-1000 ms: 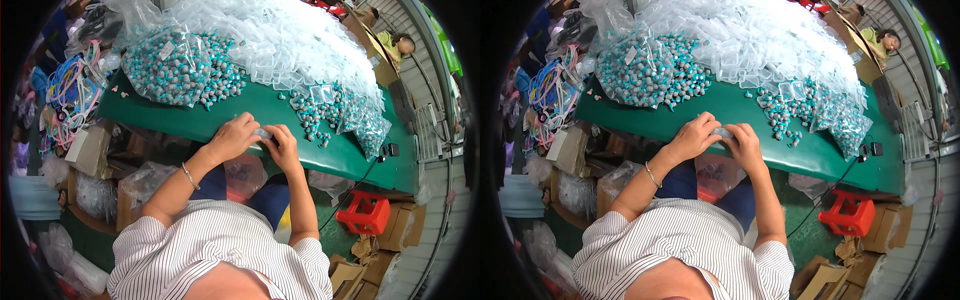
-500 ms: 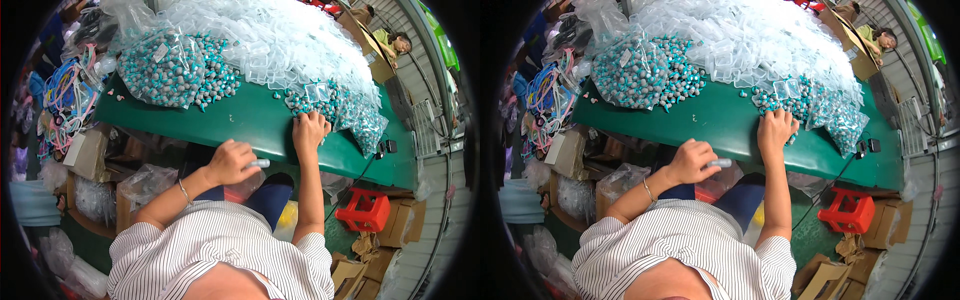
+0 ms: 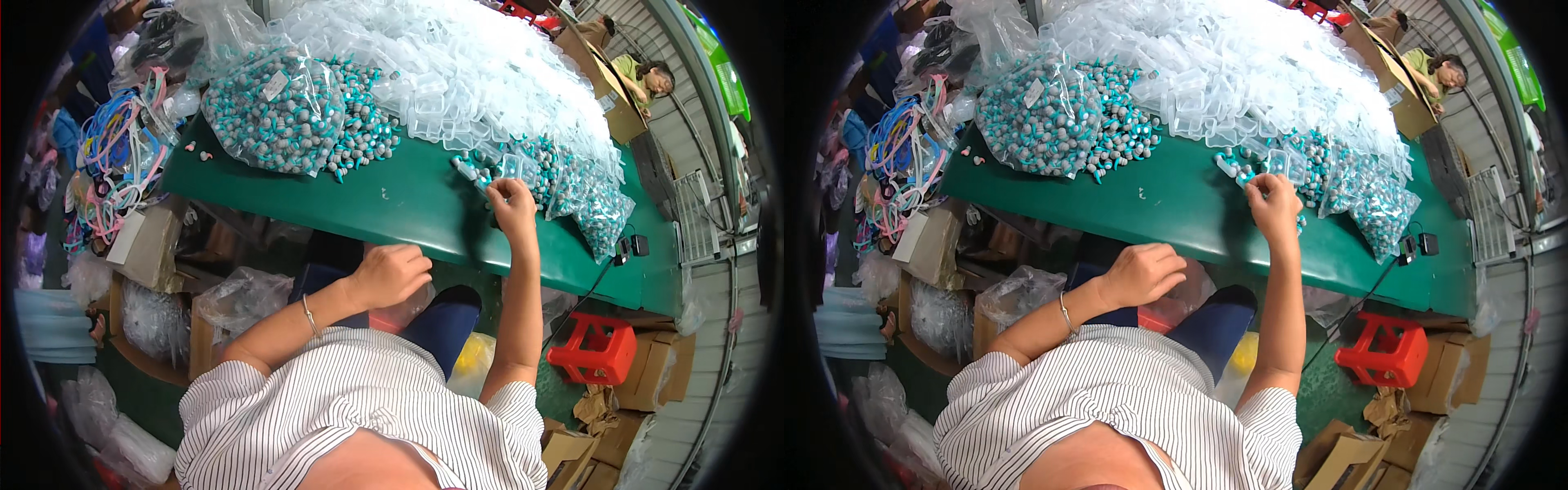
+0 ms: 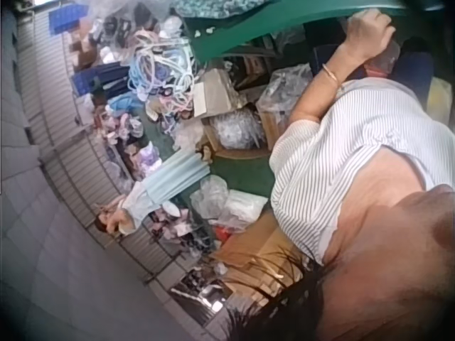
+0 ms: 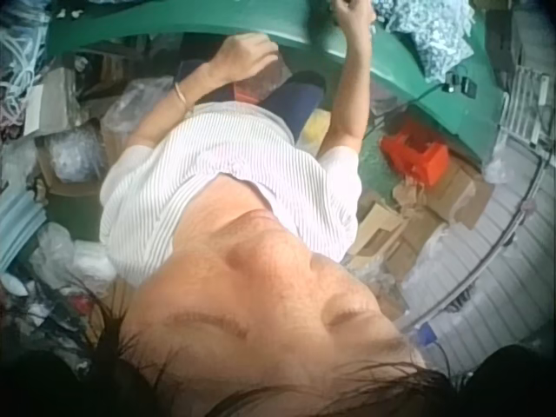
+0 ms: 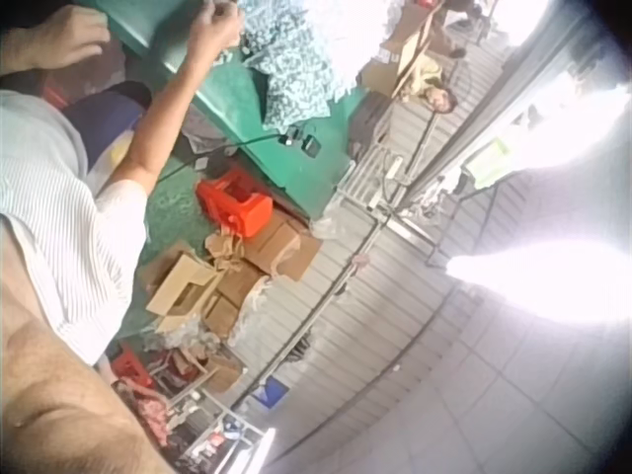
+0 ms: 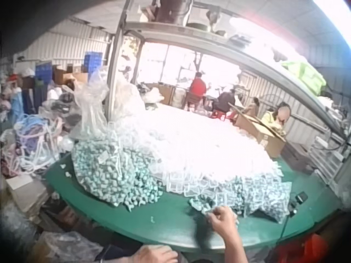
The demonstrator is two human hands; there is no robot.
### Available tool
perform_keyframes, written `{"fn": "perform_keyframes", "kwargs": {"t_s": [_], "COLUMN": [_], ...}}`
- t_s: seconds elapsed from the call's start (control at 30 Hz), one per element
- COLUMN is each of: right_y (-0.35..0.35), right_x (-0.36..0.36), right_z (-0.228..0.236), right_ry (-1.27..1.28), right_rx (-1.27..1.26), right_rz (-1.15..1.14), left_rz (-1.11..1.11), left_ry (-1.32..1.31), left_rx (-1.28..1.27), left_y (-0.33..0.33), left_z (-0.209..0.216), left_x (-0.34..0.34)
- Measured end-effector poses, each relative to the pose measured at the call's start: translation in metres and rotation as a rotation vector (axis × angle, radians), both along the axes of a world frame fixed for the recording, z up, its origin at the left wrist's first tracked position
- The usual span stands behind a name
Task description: The person places teal beads into clear plastic boxes by hand, then organizes the filled boxes into a large plastic bag.
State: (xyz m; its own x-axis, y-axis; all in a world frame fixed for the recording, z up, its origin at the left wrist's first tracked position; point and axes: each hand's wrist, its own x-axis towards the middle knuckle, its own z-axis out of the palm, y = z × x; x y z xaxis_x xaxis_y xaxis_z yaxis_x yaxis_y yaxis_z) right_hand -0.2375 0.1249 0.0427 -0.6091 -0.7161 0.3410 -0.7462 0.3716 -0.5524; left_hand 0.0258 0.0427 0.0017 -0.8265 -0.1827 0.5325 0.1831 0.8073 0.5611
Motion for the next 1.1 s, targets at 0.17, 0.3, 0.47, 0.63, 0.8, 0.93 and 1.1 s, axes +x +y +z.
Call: {"fn": "perform_keyframes", "kwargs": {"t_s": [0.17,0.3,0.47,0.63,0.8,0.93,1.1], "right_y": [-0.002,-0.008,-0.013,-0.012,-0.014,-0.017,-0.022], "right_x": [-0.025,-0.032,0.002,0.018,0.029,0.035,0.037], "right_z": [0.012,0.003,0.004,-0.004,-0.012,-0.015,-0.021], "right_ry": [-0.730,-0.527,-0.072,0.184,0.266,0.301,0.176], "right_rx": [-0.141,-0.066,0.011,0.003,0.073,0.009,-0.153], "right_rz": [0.177,0.078,0.064,0.095,0.041,0.001,0.069], "left_rz": [0.115,0.257,0.524,0.687,0.733,0.691,0.623], "left_ry": [0.041,0.029,0.002,-0.131,-0.091,0.029,0.017], "left_rx": [0.014,-0.031,-0.110,-0.352,-0.404,-0.425,-0.358], "left_y": [-0.018,-0.044,-0.083,-0.112,-0.114,-0.116,-0.117], "left_z": [0.008,0.011,0.019,0.017,0.010,0.004,0.006], "left_x": [-0.012,-0.024,-0.037,-0.059,-0.070,-0.068,-0.057]}}
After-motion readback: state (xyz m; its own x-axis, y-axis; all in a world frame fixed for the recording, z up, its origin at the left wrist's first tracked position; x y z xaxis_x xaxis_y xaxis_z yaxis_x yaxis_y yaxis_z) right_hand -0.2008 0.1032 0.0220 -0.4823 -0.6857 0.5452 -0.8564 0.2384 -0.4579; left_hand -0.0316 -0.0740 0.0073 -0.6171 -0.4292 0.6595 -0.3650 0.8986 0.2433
